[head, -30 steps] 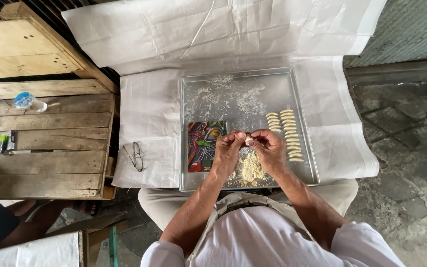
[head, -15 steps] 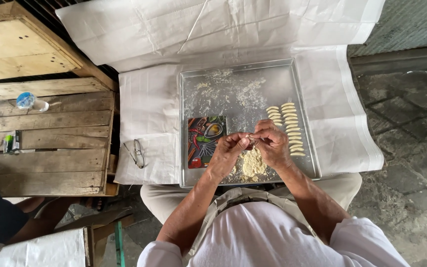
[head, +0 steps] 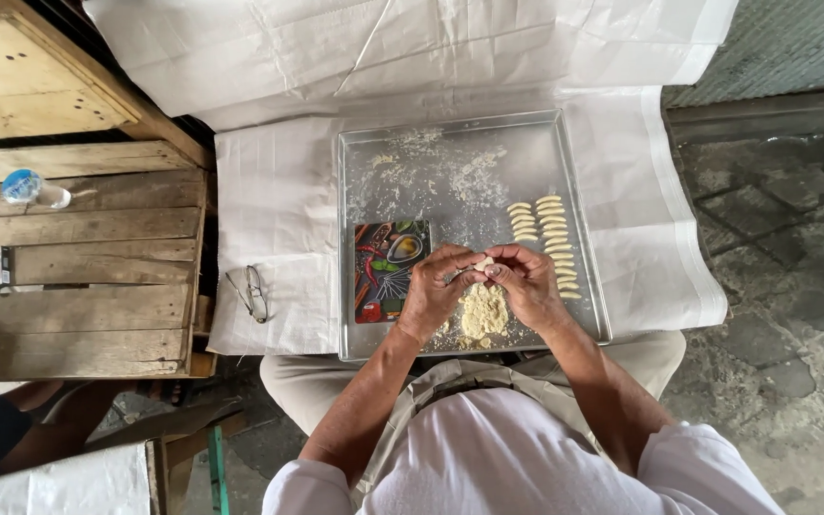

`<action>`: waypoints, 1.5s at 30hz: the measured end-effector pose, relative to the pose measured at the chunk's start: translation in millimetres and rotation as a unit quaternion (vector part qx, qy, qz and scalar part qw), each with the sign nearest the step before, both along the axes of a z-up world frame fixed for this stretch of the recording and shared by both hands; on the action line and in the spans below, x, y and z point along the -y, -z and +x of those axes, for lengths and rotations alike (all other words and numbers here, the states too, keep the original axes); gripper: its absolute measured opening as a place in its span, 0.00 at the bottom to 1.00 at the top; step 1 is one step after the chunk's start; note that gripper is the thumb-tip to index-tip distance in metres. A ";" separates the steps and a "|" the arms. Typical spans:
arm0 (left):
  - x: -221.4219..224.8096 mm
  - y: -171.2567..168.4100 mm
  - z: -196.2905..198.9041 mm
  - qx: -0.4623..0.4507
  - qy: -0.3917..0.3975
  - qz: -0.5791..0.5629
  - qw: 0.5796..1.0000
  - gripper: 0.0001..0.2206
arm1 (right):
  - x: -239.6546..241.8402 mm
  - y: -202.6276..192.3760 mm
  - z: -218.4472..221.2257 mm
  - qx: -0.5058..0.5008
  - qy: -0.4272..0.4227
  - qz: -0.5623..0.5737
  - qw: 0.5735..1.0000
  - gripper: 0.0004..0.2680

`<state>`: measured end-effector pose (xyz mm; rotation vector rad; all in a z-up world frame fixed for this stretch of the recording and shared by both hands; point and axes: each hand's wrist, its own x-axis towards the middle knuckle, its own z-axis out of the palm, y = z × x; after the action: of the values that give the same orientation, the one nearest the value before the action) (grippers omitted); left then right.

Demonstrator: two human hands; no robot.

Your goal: Shaping small pieces of dough into crescent-shaped pastries and arranging them on a metal tray.

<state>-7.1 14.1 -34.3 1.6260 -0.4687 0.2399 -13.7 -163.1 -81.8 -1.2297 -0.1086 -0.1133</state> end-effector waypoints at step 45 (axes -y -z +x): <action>5.1 11.6 -9.4 -0.248 0.016 -0.182 0.951 0.12 | -14.9 -0.1 5.0 0.177 0.044 -0.210 0.960 0.09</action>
<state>-16.5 8.9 -45.9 1.2542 -0.0557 -0.1082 -8.7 -148.2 -81.7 -1.6303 -0.4074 -0.4043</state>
